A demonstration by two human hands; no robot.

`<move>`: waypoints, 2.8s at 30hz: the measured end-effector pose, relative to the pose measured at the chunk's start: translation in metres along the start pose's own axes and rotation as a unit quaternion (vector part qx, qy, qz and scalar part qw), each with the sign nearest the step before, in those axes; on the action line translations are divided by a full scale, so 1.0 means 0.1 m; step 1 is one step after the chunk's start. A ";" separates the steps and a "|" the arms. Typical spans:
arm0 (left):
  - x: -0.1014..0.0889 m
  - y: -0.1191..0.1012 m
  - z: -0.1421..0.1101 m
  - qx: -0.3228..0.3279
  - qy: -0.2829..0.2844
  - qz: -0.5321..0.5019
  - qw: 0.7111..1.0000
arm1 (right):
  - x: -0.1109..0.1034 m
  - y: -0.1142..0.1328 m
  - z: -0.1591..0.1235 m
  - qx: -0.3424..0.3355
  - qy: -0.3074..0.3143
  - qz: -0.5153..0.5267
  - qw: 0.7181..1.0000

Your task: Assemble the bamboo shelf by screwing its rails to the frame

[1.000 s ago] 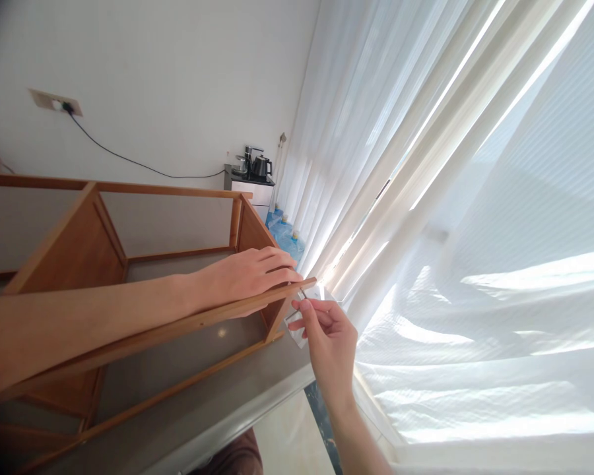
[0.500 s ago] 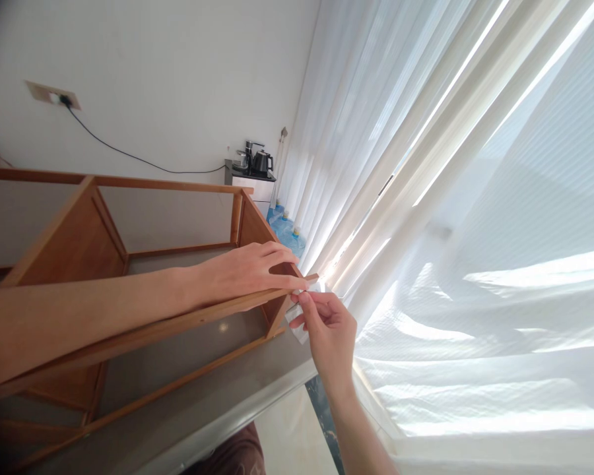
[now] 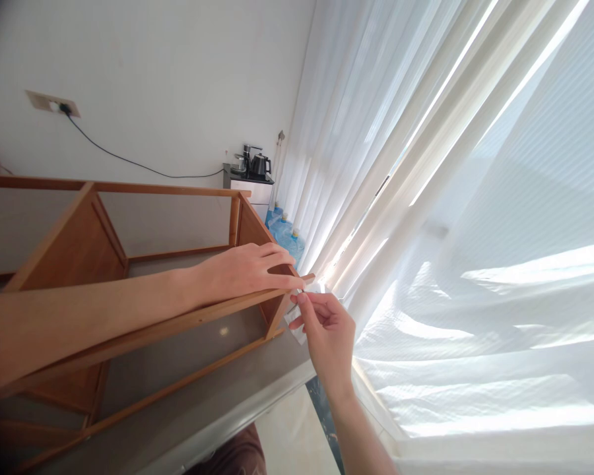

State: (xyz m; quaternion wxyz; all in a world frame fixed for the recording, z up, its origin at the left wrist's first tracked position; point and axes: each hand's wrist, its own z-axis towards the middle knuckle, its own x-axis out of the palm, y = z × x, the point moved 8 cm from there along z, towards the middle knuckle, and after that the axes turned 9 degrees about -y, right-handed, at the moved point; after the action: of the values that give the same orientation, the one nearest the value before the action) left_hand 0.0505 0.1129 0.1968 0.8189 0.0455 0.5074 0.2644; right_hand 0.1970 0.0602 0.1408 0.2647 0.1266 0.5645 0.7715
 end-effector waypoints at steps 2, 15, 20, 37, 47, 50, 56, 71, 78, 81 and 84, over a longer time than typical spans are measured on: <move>0.01 0.00 -0.01 0.003 -0.006 0.006 1.000 | 0.00 -0.02 0.00 0.004 -0.002 0.010 1.000; -0.02 -0.02 0.00 0.049 0.020 0.055 0.997 | 0.06 -0.06 0.04 0.008 0.041 0.036 0.998; -0.04 -0.03 0.01 0.059 0.042 0.084 0.994 | 0.04 -0.08 0.03 0.008 0.037 0.042 0.998; 0.06 -0.02 -0.05 0.064 -0.080 0.056 0.993 | -0.07 -0.07 -0.01 -0.059 -0.014 -0.053 0.997; 0.03 -0.03 -0.04 0.073 -0.083 0.067 0.992 | -0.09 0.00 0.05 -0.110 -0.033 -0.093 0.989; 0.02 -0.03 -0.04 0.068 -0.082 0.060 0.992 | -0.11 0.06 0.04 -0.142 -0.039 -0.112 0.983; 0.03 -0.02 -0.05 0.045 -0.059 0.038 0.996 | -0.13 0.22 -0.01 -0.279 -0.046 -0.177 0.942; 0.04 0.01 -0.04 0.016 -0.025 0.013 0.999 | -0.07 0.13 0.00 -0.107 -0.021 -0.114 0.987; 0.03 0.00 -0.03 0.016 -0.013 0.013 1.000 | 0.03 0.03 0.02 -0.005 0.025 -0.017 1.000; 0.03 0.00 -0.03 0.020 -0.014 0.011 1.000 | 0.02 0.01 0.02 0.007 0.023 -0.006 1.000; 0.02 0.00 -0.03 0.021 -0.033 0.007 0.999 | 0.00 -0.01 0.01 0.005 0.017 -0.007 1.000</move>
State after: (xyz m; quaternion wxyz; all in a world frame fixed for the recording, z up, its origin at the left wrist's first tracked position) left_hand 0.0482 0.1135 0.1935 0.8323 0.0753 0.4849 0.2577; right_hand 0.1974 0.0613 0.1403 0.2603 0.1110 0.5735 0.7688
